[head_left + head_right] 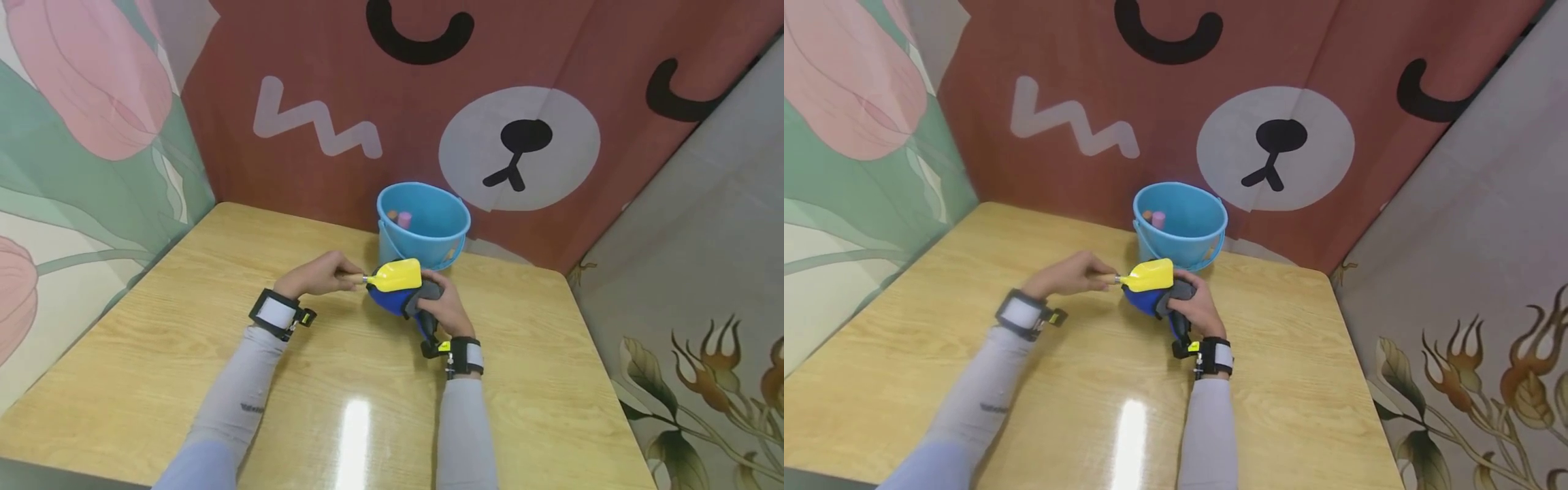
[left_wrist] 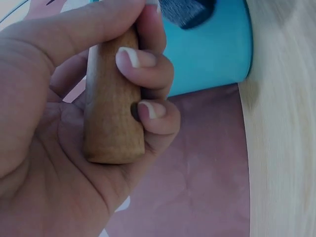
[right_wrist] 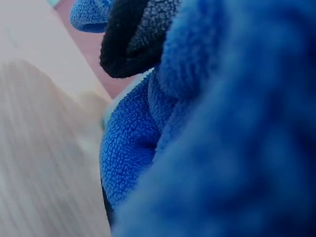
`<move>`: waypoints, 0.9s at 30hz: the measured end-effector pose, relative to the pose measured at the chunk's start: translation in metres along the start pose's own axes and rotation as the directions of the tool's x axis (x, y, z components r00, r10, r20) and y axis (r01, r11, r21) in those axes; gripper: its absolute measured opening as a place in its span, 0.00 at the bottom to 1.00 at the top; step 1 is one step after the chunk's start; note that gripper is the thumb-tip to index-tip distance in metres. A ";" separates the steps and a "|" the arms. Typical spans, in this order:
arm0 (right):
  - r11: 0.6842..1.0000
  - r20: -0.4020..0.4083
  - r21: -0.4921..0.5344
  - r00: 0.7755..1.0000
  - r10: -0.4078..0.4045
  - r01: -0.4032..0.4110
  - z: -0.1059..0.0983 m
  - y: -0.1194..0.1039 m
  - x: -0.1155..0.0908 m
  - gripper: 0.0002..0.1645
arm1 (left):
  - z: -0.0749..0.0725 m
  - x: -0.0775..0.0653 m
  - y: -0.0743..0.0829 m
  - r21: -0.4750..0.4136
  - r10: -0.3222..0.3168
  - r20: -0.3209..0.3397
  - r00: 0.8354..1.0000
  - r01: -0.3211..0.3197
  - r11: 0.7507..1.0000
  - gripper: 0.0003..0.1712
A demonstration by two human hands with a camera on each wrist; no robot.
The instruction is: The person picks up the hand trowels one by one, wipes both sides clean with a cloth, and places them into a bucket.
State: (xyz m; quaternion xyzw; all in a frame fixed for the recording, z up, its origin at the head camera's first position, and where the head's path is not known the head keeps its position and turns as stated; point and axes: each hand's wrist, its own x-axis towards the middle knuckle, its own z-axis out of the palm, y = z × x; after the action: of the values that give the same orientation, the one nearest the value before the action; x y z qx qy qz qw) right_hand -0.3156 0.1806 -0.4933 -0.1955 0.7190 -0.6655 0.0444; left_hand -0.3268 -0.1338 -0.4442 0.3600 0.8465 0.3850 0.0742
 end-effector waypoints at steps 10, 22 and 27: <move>1.000 -0.059 -0.022 0.998 -0.010 0.008 -0.018 -0.016 -0.013 0.37 | -0.008 -0.007 -0.010 -0.009 -0.038 -0.027 0.999 0.037 0.999 0.16; 0.930 -0.122 -0.335 0.986 0.116 -0.151 -0.060 -0.026 -0.040 0.35 | -0.033 -0.028 0.009 -0.041 -0.094 -0.141 0.986 0.089 0.995 0.17; 0.850 -0.162 -0.450 0.961 0.225 -0.275 -0.071 -0.022 -0.049 0.33 | -0.046 -0.019 0.029 0.007 -0.067 -0.215 0.974 0.070 0.997 0.16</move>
State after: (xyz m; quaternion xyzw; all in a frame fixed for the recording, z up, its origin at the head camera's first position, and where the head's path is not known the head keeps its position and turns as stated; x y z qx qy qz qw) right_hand -0.2887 0.2627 -0.4735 -0.0702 0.8787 -0.4700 0.0449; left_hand -0.3153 -0.1603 -0.3947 0.2874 0.8643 0.4127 -0.0067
